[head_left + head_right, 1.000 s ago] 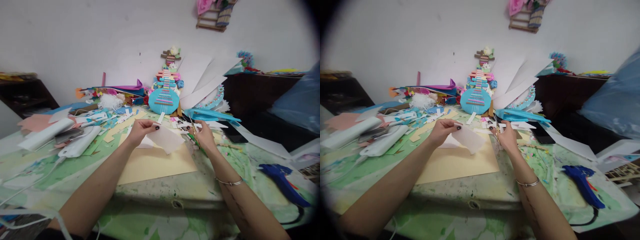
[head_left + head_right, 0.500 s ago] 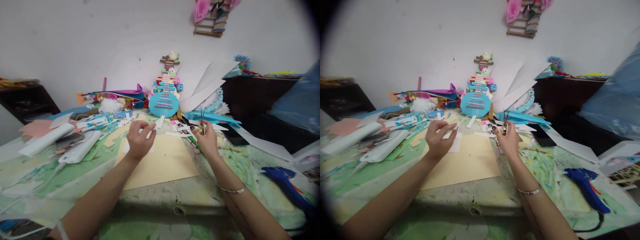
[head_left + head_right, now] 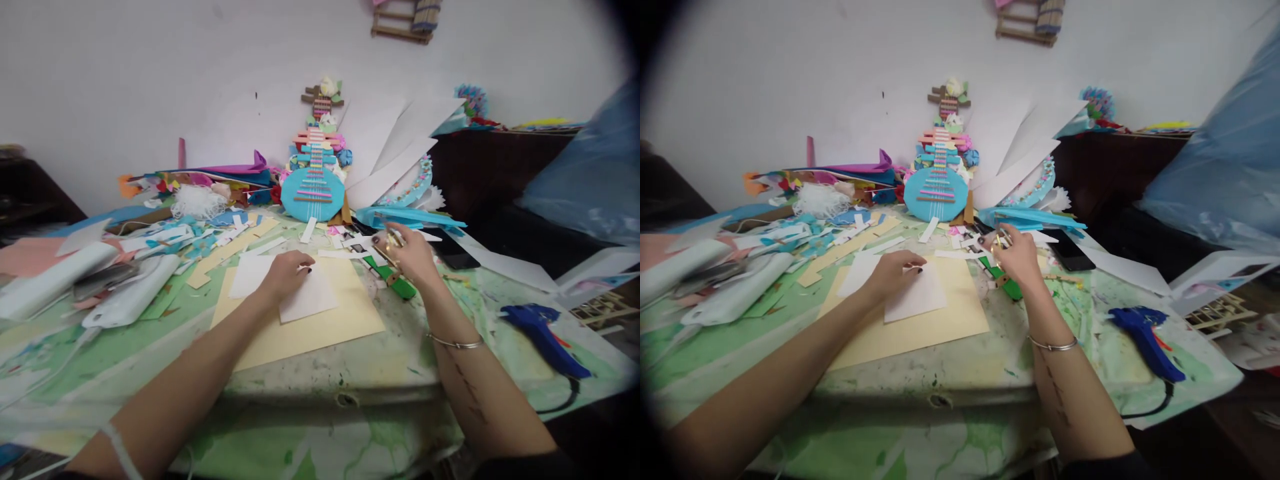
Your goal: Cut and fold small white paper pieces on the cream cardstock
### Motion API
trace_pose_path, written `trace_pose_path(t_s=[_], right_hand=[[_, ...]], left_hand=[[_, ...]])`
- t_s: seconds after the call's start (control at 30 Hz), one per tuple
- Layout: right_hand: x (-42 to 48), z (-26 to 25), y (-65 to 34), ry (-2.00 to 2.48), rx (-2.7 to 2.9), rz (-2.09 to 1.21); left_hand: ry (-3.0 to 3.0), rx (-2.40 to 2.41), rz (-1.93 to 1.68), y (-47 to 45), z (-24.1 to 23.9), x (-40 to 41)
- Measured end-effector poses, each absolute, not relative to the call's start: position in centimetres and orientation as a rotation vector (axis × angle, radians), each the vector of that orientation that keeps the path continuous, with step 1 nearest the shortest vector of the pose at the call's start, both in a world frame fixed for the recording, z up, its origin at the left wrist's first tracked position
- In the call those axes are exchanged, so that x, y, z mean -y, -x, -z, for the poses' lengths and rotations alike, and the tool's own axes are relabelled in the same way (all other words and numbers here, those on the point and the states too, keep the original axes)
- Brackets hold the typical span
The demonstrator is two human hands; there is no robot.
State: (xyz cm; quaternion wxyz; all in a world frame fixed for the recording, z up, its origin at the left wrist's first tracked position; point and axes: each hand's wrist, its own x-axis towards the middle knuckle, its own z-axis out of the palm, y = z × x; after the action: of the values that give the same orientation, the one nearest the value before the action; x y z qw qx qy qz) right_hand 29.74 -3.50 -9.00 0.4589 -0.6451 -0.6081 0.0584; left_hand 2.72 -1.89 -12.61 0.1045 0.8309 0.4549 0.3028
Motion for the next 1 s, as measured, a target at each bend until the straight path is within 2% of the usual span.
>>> trace_pose_path(t_s=[0.07,0.2,0.33,0.47,0.57,0.8,1.0], right_hand=[[3.2,9.4,-29.7,1.700,1.509,-0.039],[3.3,9.5,-29.3,1.681,1.441,-0.190],[3.5,9.4,-29.3,1.696,1.444,-0.145],[3.2,9.5,-29.8,1.636,1.443,-0.354],[3.2,9.6,-29.8,1.640,1.487,-0.150],[3.3,9.5,-29.1,1.619,1.527,0.039],[3.5,9.9,-28.2,1.594,1.602,-0.176]], left_hand=[[-2.491,-1.386,-0.876,-2.6,13.2,1.4],[-2.522,-1.507,-0.786,-2.6,14.0,0.4],[-2.399,-1.529,-0.677,-2.5,14.0,-0.4],[-2.226,-1.486,-0.577,-2.4,13.3,-0.3],[-2.215,-1.522,-0.520,-2.2,12.9,-0.2],[-2.228,-1.562,-0.436,-1.8,12.2,-0.1],[-2.135,-1.534,-0.558,-1.5,12.3,0.1]])
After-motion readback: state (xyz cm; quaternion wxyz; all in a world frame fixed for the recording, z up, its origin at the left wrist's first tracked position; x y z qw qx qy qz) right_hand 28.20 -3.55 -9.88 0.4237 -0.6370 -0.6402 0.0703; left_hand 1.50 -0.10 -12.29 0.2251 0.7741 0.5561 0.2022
